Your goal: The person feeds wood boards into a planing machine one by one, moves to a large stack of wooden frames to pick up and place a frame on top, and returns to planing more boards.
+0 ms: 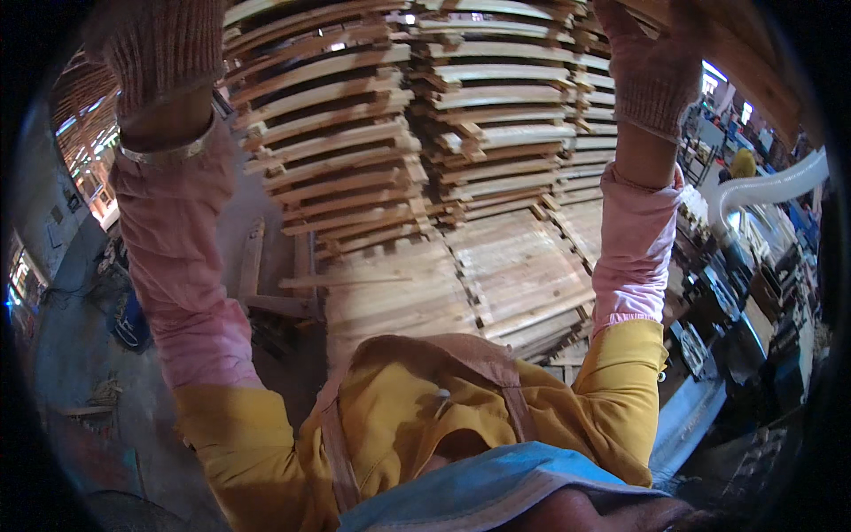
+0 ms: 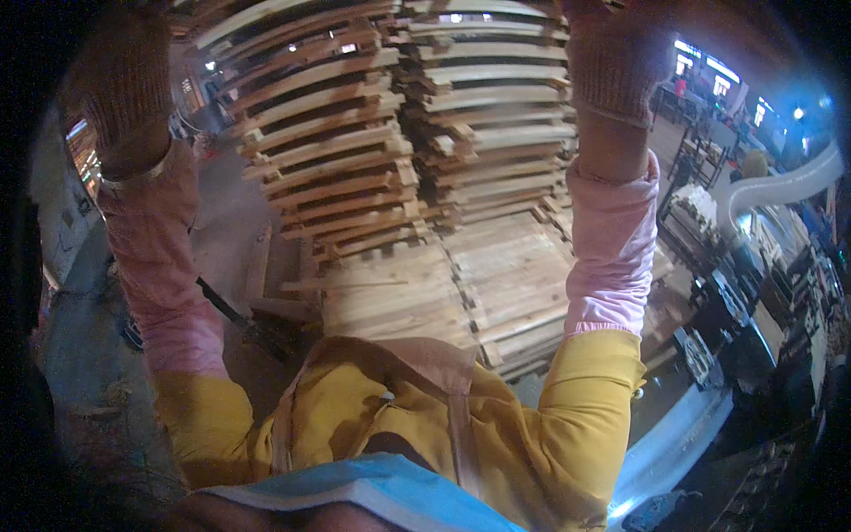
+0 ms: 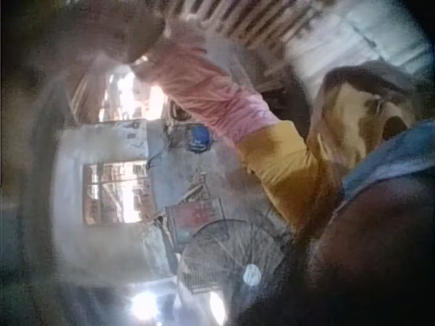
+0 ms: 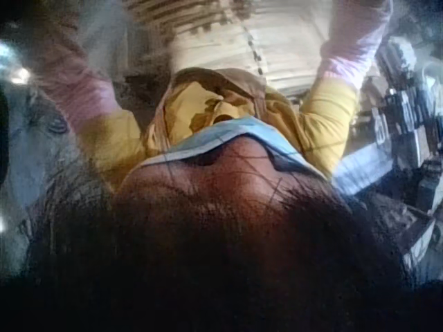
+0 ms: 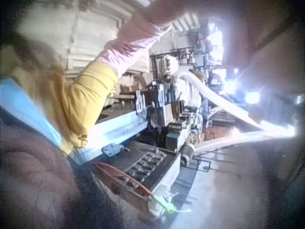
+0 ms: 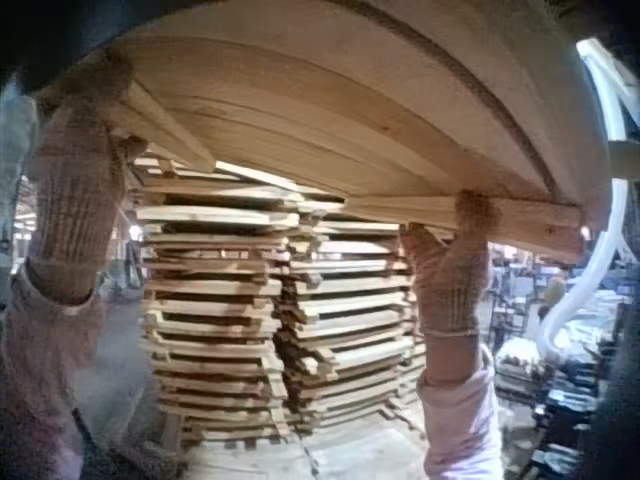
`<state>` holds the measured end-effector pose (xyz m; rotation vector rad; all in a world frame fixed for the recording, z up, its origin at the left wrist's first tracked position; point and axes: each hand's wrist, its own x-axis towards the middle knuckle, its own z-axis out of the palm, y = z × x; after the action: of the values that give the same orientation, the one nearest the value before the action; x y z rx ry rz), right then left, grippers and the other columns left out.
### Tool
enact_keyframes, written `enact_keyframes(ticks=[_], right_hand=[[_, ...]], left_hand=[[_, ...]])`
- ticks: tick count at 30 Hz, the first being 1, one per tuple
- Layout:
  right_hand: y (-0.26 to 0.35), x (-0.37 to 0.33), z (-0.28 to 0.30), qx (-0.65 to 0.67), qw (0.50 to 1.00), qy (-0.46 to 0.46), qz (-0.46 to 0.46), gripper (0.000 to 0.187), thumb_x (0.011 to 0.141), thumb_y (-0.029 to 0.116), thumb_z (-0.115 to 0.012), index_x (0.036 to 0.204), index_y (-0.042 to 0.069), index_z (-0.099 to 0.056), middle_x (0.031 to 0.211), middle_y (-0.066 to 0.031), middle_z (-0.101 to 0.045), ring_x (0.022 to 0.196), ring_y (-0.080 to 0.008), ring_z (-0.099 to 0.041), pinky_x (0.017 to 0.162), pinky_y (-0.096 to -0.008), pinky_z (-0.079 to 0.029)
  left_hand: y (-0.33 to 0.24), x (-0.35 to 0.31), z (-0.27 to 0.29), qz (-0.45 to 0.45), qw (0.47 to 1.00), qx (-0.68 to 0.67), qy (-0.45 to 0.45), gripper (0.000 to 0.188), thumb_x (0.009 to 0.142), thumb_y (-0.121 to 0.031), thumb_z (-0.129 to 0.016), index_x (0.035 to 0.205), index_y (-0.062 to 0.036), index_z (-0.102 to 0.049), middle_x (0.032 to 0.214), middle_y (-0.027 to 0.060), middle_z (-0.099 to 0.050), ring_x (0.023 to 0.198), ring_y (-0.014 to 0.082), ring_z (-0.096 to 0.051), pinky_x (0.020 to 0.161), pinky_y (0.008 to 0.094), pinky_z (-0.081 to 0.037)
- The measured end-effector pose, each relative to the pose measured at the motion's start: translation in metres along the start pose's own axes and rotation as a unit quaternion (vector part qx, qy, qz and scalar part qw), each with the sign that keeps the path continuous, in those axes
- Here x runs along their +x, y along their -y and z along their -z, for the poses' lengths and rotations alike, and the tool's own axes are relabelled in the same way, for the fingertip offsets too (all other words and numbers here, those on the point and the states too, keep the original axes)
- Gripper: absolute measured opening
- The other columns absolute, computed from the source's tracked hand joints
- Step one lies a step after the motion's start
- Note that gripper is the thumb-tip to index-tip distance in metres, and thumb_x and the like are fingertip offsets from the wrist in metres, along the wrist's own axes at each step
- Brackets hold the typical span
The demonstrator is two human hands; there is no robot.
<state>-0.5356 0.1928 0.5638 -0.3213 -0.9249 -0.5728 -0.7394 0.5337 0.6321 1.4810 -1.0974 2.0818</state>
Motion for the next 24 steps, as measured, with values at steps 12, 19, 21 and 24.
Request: enact_keyframes(ticks=[12,19,21,24], right_hand=[[0.101,-0.124,0.325,-0.371,0.925,-0.047,-0.064,0.045,0.095,0.021,-0.072,0.134,0.007,-0.055,0.129,-0.0147,-0.060,0.115,-0.0310,-0.063,0.092,-0.0442,-0.061],[0.142,-0.304,0.478,-0.435,0.838,-0.230,-0.235,0.045,0.096,0.024,-0.071,0.135,0.008,-0.055,0.128,-0.0144,-0.061,0.113,-0.0307,-0.063,0.095,-0.0454,-0.058],[0.147,-0.339,0.484,-0.451,0.810,-0.264,-0.267,0.045,0.096,0.024,-0.071,0.135,0.007,-0.055,0.128,-0.0144,-0.061,0.113,-0.0305,-0.063,0.095,-0.0451,-0.058],[0.167,-0.395,0.494,-0.490,0.755,-0.310,-0.306,0.046,0.096,0.024,-0.071,0.136,0.007,-0.054,0.128,-0.0144,-0.061,0.113,-0.0302,-0.064,0.095,-0.0447,-0.057]], left_hand=[[-0.127,-0.354,-0.182,0.440,0.891,0.031,0.106,0.040,0.100,-0.031,-0.063,0.133,-0.0074,-0.063,0.129,0.0140,-0.064,0.116,0.0294,-0.063,0.098,0.0429,-0.052],[-0.284,-0.561,-0.085,0.570,0.496,0.040,0.653,0.058,0.090,-0.045,-0.068,0.134,-0.0065,-0.067,0.135,0.0222,-0.065,0.126,0.0350,-0.062,0.107,0.0435,-0.049],[-0.276,-0.589,-0.039,0.602,0.446,0.007,0.662,0.059,0.089,-0.047,-0.067,0.134,-0.0087,-0.068,0.135,0.0223,-0.066,0.126,0.0385,-0.062,0.109,0.0454,-0.048],[-0.291,-0.540,-0.064,0.677,0.414,0.031,0.608,0.047,0.095,-0.037,-0.068,0.132,-0.0069,-0.069,0.119,0.0193,-0.074,0.110,0.0343,-0.070,0.100,0.0404,-0.053]])
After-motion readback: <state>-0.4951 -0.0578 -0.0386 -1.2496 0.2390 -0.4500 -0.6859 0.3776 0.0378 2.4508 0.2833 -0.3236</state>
